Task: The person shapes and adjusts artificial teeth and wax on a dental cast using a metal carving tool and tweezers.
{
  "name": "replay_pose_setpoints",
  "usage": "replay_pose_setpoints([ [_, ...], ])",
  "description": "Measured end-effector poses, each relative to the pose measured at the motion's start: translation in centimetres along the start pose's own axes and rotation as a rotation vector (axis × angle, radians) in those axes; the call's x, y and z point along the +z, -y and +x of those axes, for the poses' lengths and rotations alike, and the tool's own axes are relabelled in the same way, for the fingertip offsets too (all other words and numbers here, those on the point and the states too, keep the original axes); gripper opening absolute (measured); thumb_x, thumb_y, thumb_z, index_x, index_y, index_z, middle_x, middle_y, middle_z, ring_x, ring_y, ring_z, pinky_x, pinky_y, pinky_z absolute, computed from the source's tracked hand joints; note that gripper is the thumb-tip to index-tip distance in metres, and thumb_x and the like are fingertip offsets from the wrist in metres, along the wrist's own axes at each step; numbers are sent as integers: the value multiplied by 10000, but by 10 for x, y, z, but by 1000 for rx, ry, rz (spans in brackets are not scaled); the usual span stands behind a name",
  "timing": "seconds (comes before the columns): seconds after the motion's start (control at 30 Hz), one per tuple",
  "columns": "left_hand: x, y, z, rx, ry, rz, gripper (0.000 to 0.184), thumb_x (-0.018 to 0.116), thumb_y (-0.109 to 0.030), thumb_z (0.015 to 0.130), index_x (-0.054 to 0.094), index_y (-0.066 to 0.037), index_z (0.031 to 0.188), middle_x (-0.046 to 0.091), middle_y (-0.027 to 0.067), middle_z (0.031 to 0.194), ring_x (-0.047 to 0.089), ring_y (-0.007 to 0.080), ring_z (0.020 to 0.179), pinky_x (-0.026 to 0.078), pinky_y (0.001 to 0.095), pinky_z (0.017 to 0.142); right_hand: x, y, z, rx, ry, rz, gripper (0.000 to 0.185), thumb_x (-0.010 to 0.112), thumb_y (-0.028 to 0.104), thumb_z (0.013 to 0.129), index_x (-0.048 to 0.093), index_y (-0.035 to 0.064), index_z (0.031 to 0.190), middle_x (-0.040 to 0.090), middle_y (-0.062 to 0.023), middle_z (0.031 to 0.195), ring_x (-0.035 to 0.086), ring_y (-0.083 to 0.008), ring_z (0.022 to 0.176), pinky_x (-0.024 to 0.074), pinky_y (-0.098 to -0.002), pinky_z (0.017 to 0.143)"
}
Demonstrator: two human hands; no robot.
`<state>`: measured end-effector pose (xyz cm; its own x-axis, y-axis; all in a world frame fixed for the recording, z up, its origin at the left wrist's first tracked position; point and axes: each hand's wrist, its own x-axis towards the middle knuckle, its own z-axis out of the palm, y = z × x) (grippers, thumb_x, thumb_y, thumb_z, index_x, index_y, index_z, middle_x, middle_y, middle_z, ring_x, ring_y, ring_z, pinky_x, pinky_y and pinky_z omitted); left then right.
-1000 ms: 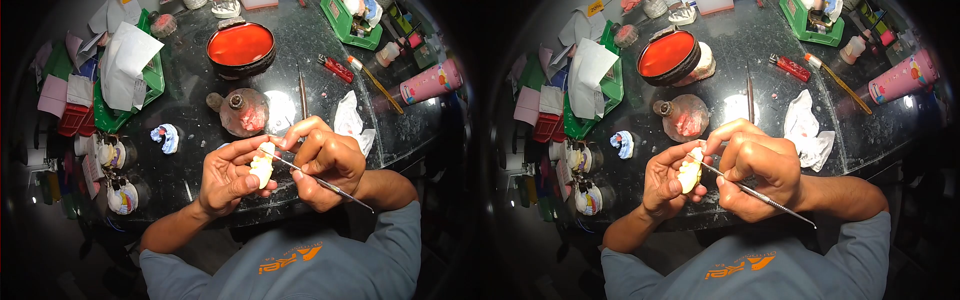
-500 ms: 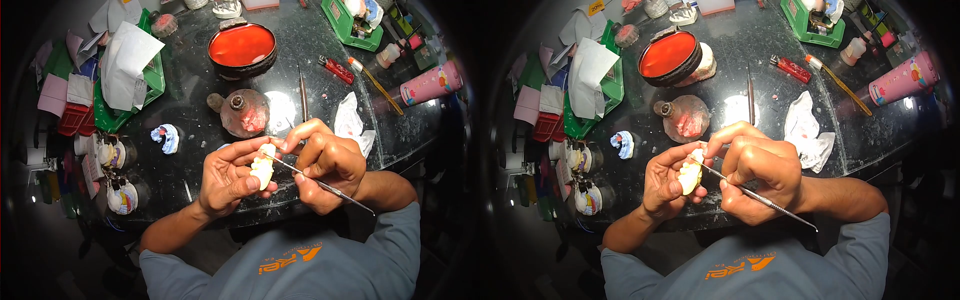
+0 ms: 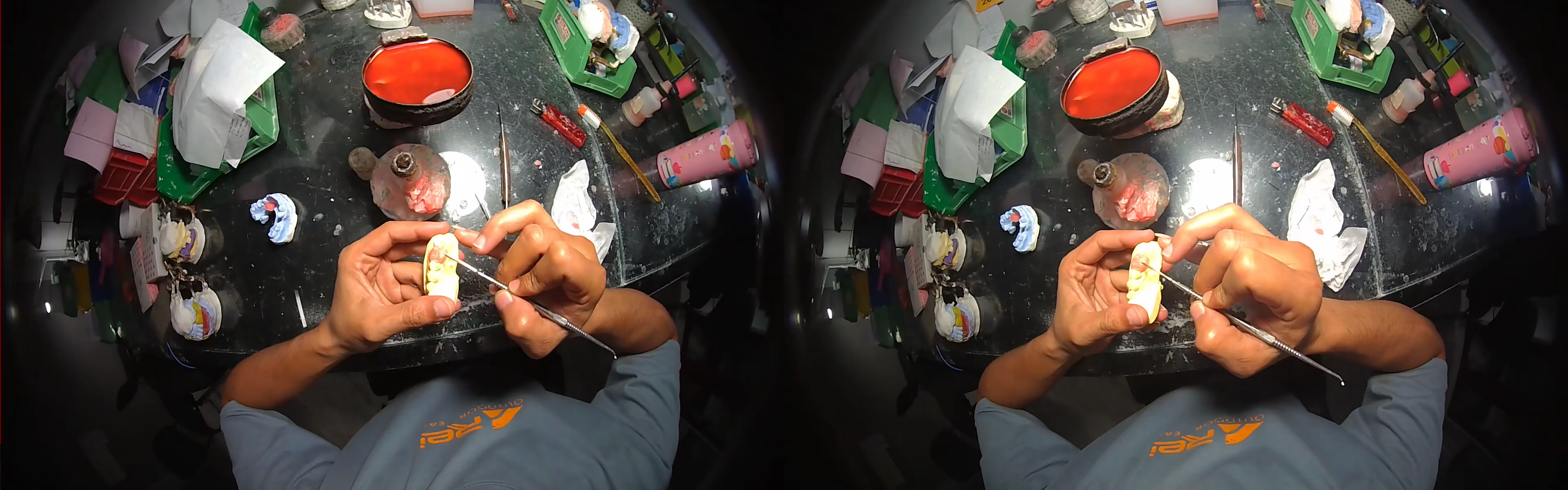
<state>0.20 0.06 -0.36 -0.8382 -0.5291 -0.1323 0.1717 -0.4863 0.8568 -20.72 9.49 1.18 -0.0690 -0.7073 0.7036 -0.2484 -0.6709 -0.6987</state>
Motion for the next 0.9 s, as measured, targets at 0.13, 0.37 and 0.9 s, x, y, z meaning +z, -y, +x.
replay_pose_setpoints([
  [0.13, 1, -1, 1, -3, 9, -9, 732, 845, 26, 783, 468, 72, 1409, 584, 255, 1366, 707, 237, 1088, 664, 368, 865, 1, 1, 1, 0, 11, -2, 194, 637, -93, 636, 537, 28, 750, 569, -72, 699, 683, -340, 834, 555, -392, 727],
  [0.37, 2, -5, 1, 10, 39, -18, 723, 840, 45, 786, 472, 67, 1408, 582, 256, 1365, 694, 216, 1101, 652, 330, 876, -1, 3, 2, 23, 55, -11, 204, 651, -100, 648, 548, 27, 771, 577, -72, 719, 677, -338, 862, 564, -404, 753],
  [0.9, 4, -7, -1, -14, 18, -38, 671, 787, 99, 821, 478, 81, 1417, 618, 186, 1264, 715, 192, 1000, 645, 288, 824, 1, 1, 5, 16, 16, -109, 214, 715, -108, 715, 624, 13, 867, 669, -92, 798, 662, -311, 915, 571, -425, 885],
])
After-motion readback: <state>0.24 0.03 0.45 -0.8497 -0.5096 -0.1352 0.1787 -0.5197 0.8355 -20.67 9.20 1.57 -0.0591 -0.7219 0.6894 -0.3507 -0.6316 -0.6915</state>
